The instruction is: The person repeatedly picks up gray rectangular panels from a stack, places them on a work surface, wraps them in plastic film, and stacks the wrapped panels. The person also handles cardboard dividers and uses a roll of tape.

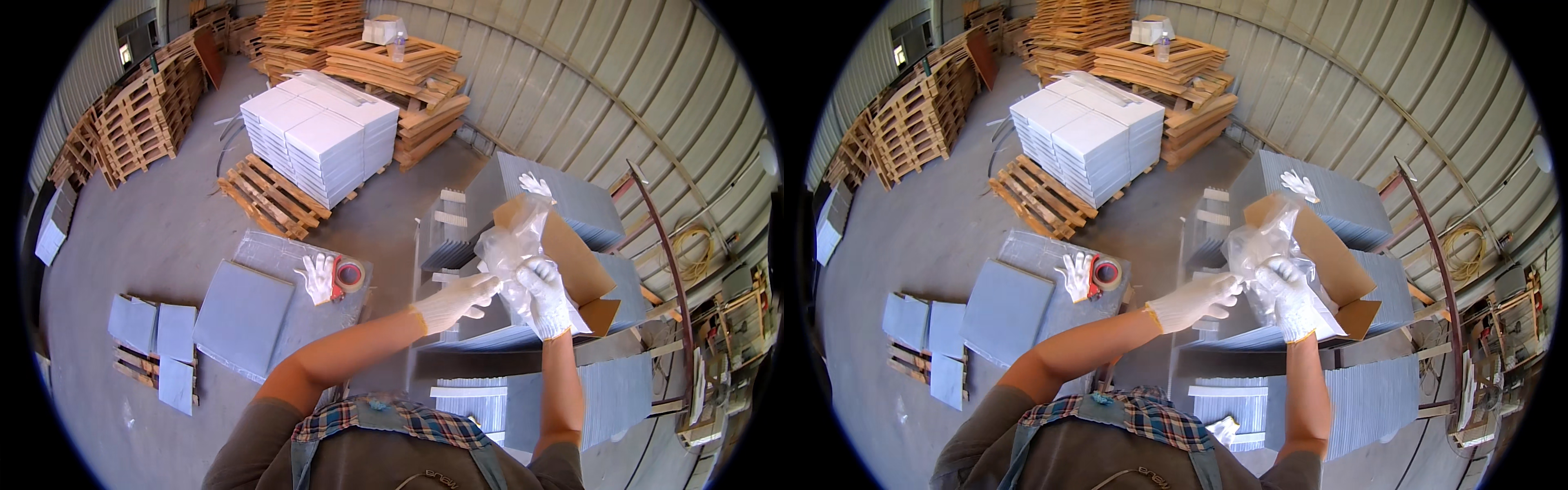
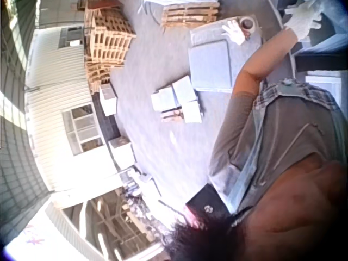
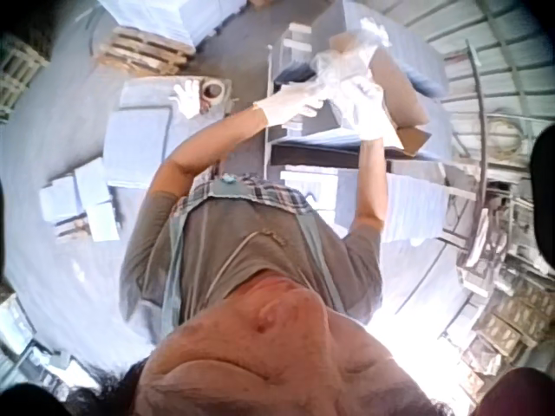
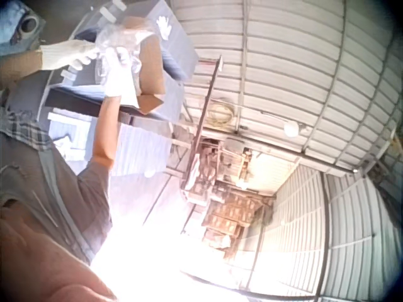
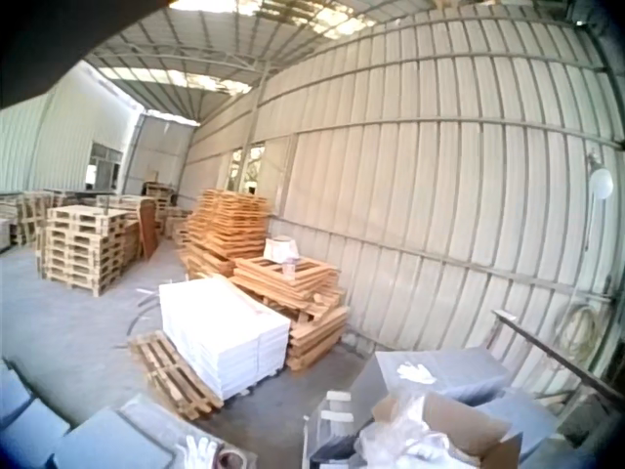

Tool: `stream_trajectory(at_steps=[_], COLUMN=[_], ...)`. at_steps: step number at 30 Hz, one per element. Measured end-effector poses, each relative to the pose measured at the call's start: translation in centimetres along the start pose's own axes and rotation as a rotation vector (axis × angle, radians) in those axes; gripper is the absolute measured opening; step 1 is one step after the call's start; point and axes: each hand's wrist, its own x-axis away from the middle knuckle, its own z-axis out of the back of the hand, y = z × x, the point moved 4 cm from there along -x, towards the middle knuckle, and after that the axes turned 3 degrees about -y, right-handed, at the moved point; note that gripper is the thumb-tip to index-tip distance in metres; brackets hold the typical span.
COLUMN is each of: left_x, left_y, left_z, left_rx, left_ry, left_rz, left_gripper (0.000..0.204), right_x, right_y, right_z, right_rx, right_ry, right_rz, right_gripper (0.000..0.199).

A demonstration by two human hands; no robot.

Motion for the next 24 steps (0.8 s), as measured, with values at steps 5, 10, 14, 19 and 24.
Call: stream_trajectory(at_steps=[5, 10, 14, 19, 24], left_x=[-2.1, -4.5, -5.4, -3.7, -3.0], left_y=[-1.7, -5.3, -5.2, -3.5, -1.8], left_z=[-0.5, 3.6, 4.2, 5.0, 6.3], left_rx=[0.402, 0.643, 0.623, 0.42, 0.336], left_ry=[-0.023, -0.099, -0.077, 0.093, 0.026], left_rz=[-0.212, -0.323, -0.382, -0.287, -0.316], left_gripper=[0.053, 0.032, 0.018, 0.026, 0.033], right_x=[2.0, 2.4, 1.8, 1.9, 1.1], right_y=[4.1, 7.0, 7.4, 7.4, 6.4], right_z=[-1.4, -5.4, -6.4, -5.9, -2.5], right_rx=[-0.279, -0.7, -0.807, -0.71, -0.313], right_ry=[0.033, -0.107, -0.281, -0.004, 0.027], right_rz=[-0.055, -0.152, -0.162, -0.18, -0.108], right_gripper=[0.024, 0.026, 0.025, 0.027, 0.016])
